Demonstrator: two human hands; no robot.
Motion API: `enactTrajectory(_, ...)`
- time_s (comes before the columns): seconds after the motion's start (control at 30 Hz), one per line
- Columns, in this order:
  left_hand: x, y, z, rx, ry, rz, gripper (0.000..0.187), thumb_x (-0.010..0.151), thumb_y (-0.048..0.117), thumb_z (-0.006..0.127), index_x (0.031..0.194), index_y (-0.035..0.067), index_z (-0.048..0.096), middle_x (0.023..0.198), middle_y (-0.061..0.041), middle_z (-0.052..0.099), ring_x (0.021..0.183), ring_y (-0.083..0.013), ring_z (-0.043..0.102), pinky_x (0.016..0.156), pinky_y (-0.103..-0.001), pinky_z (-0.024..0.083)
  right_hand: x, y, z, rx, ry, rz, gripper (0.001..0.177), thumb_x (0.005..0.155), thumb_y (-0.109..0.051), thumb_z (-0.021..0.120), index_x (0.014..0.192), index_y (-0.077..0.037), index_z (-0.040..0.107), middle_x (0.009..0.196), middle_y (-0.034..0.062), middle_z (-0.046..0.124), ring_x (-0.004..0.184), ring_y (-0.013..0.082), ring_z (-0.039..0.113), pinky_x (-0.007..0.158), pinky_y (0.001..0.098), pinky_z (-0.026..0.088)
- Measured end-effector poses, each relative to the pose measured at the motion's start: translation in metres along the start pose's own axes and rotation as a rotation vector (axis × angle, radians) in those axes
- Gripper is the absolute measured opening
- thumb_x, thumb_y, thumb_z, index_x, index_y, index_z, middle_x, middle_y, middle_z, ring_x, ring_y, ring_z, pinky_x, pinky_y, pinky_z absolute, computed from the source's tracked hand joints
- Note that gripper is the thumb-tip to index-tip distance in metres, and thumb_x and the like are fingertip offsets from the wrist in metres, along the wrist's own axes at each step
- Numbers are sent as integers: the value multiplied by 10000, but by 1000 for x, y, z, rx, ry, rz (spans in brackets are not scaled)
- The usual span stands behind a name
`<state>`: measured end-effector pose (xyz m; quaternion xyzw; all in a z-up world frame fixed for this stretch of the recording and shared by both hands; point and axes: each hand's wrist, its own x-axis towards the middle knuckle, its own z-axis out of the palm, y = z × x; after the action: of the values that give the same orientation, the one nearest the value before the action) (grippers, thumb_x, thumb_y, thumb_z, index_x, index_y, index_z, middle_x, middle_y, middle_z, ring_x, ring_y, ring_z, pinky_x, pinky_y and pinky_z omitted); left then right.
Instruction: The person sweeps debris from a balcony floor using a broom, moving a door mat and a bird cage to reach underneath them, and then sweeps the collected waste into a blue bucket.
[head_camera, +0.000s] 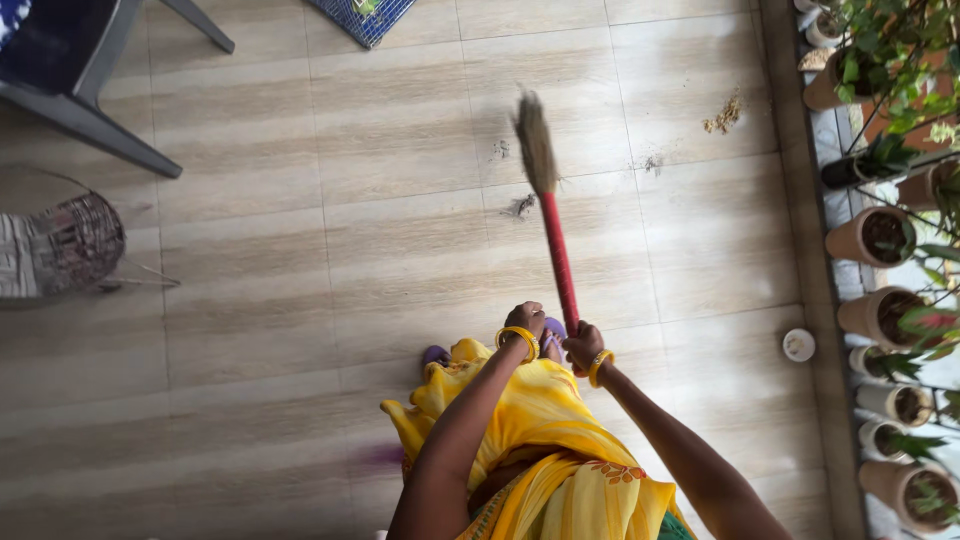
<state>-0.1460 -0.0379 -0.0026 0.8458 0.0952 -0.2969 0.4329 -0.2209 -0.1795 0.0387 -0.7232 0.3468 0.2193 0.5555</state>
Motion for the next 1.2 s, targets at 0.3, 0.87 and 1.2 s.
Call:
enactTrajectory(0.3, -2, 71, 107, -220, 87, -162, 310, 904, 294, 623, 1111, 142, 796, 1112, -128, 750, 1054, -300, 709, 924, -398, 552, 61, -17, -72, -230, -236, -78, 164, 864, -121, 703, 876, 35, 655, 611, 115, 644, 435, 191, 612, 351, 331, 464)
enactTrajectory(0.87, -17, 52, 144, -474, 371, -199, 386, 862, 253, 653, 1183, 60, 746, 1157, -180, 738, 1078, -325, 711, 960, -385, 541, 114, -37, -101, -71, -224, -60, 121, 794, 9, 675, 823, 97, 597, 620, 157, 630, 445, 223, 601, 389, 349, 492)
enactTrajectory(1.2, -109, 15, 201, -571, 598, -432, 504, 915, 271, 588, 1374, 65, 613, 1253, -220, 691, 1163, -359, 671, 1002, -416, 513, 30, 63, -105, -483, -458, -365, 190, 771, -22, 703, 924, 49, 616, 675, 127, 661, 490, 200, 666, 429, 333, 550)
